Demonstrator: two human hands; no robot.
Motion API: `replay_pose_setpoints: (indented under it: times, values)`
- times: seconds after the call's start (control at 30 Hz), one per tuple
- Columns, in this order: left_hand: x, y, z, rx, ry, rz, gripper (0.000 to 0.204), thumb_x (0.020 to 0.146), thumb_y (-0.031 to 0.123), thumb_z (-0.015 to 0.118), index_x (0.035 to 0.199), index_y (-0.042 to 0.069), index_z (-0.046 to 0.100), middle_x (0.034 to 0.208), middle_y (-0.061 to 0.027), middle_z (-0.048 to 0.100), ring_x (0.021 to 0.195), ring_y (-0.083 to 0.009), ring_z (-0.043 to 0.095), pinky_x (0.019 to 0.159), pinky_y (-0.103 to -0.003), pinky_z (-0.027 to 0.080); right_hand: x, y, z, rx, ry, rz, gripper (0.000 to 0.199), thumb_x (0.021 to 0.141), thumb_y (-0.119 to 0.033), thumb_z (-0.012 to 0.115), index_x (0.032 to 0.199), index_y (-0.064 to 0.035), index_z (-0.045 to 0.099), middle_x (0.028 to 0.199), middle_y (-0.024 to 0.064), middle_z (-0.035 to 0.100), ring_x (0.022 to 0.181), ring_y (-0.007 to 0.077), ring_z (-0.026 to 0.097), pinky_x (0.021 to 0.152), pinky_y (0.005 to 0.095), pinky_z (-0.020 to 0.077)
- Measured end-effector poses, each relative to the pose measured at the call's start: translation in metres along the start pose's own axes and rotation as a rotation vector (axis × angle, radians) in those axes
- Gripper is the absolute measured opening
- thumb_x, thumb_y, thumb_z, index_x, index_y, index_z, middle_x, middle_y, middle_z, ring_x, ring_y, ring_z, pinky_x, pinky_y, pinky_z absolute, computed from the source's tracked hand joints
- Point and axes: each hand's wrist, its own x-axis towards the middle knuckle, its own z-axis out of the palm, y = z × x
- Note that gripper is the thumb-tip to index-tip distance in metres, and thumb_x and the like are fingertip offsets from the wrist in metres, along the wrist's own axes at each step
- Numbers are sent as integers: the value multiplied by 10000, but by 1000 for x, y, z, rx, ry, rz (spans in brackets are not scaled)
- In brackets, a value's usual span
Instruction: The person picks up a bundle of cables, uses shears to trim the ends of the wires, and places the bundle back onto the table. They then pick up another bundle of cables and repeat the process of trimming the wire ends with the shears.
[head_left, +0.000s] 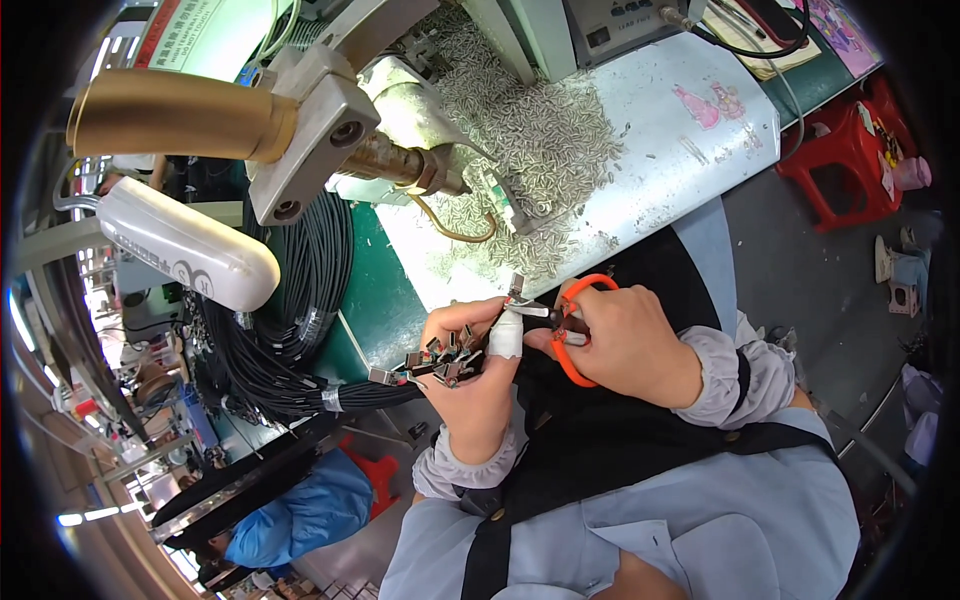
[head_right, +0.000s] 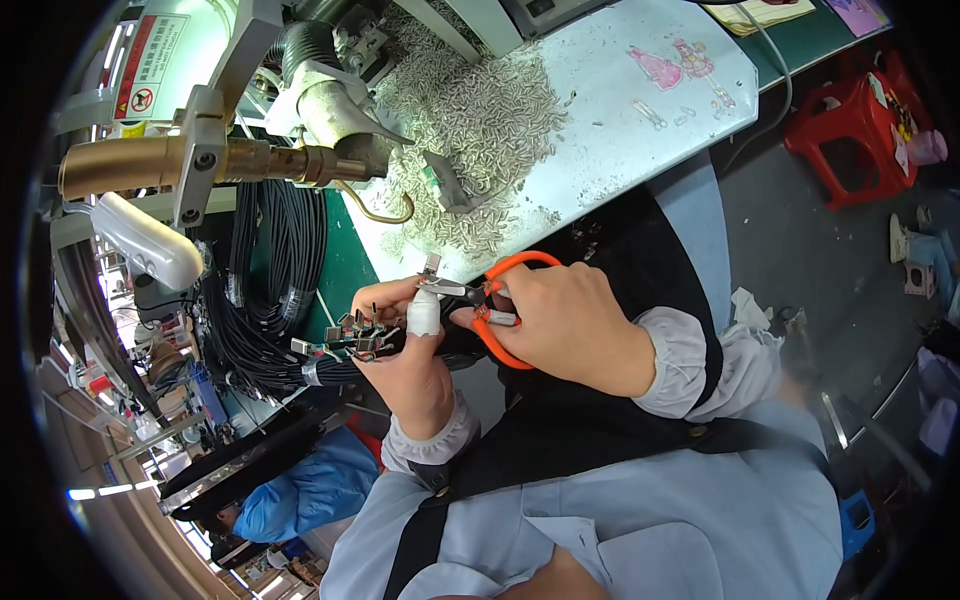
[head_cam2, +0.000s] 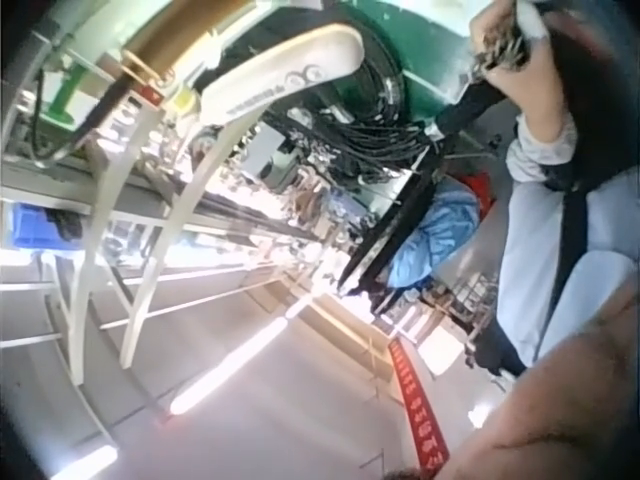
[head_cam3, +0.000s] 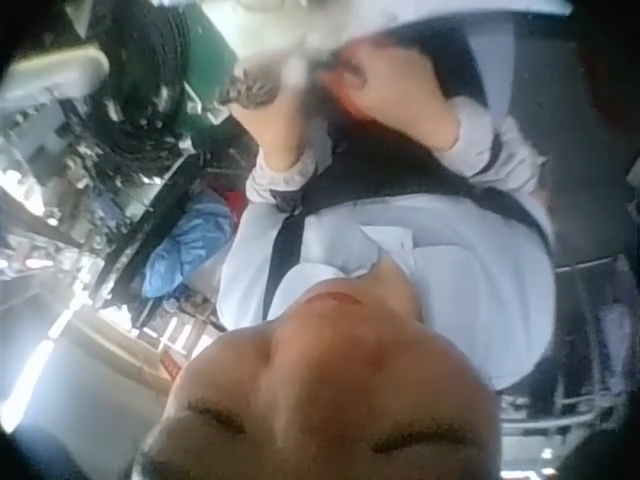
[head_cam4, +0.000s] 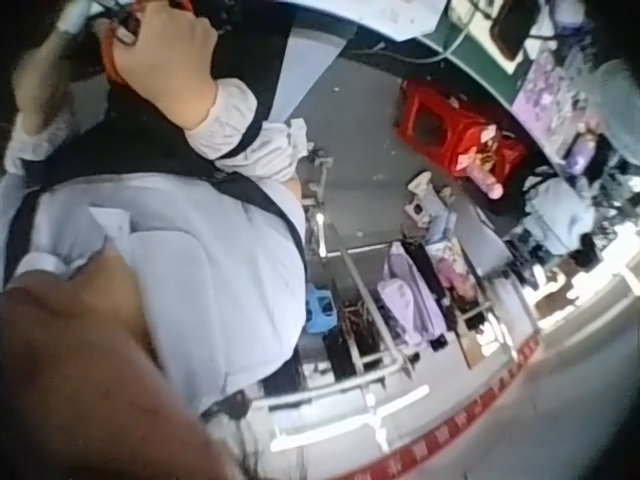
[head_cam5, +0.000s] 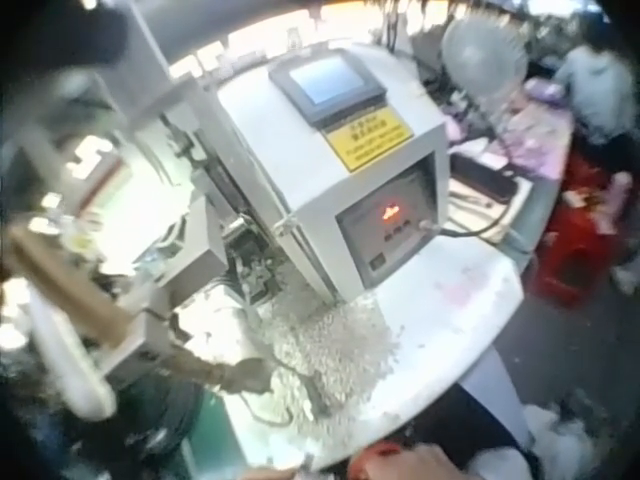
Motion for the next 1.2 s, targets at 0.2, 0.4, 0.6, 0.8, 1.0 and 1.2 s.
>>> replay_pose_setpoints:
  times: [0.2, 0.4, 0.6, 0.8, 1.0, 1.2]
  values:
    - [5, 2, -2, -61, -16, -150, 192, 715, -79, 605, 885, -36, 527, 844, -93, 585, 777, -113, 561, 726, -222, 438, -1, 5, -1, 158, -98, 40, 380, 662, -302, 725, 682, -1, 493, 490, 114, 489, 440, 286, 514, 404, 330, 381]
    - [10, 2, -2, -45, -48, -200, 207, 710, -80, 605, 899, -35, 533, 840, -85, 584, 777, -108, 555, 728, -220, 433, 3, 0, -9, 204, -176, 53, 405, 733, -379, 651, 638, -16, 499, 493, 87, 501, 433, 273, 520, 412, 334, 397]
    - [10, 1, -1, -48, -52, -159, 209, 709, -86, 596, 902, -35, 533, 846, -84, 582, 776, -108, 552, 725, -220, 432, 8, 3, -14, 548, -397, 275, 404, 684, -354, 701, 674, -7, 494, 493, 94, 495, 434, 275, 514, 416, 319, 383]
    - [6, 3, 1, 9, -45, -72, 208, 707, -102, 583, 896, -31, 534, 858, -81, 578, 765, -88, 538, 707, -209, 427, 4, 2, -14, 396, -109, 93, 384, 682, -322, 712, 685, -13, 484, 476, 79, 471, 422, 222, 514, 415, 303, 374]
    - [5, 5, 2, 121, -106, 72, 232, 687, -127, 577, 889, -19, 535, 842, -59, 575, 751, -77, 529, 693, -193, 418, 4, 2, -10, 205, -122, -1, 384, 715, -302, 691, 623, -35, 430, 452, 49, 416, 394, 146, 451, 399, 286, 337]
    - [2, 7, 1, 233, -117, 178, 253, 665, -113, 591, 891, -14, 538, 813, -46, 569, 716, -80, 527, 646, -186, 418, 9, 1, -16, 922, -553, 188, 437, 774, -374, 618, 576, -58, 390, 438, 3, 389, 367, 104, 385, 368, 249, 284]
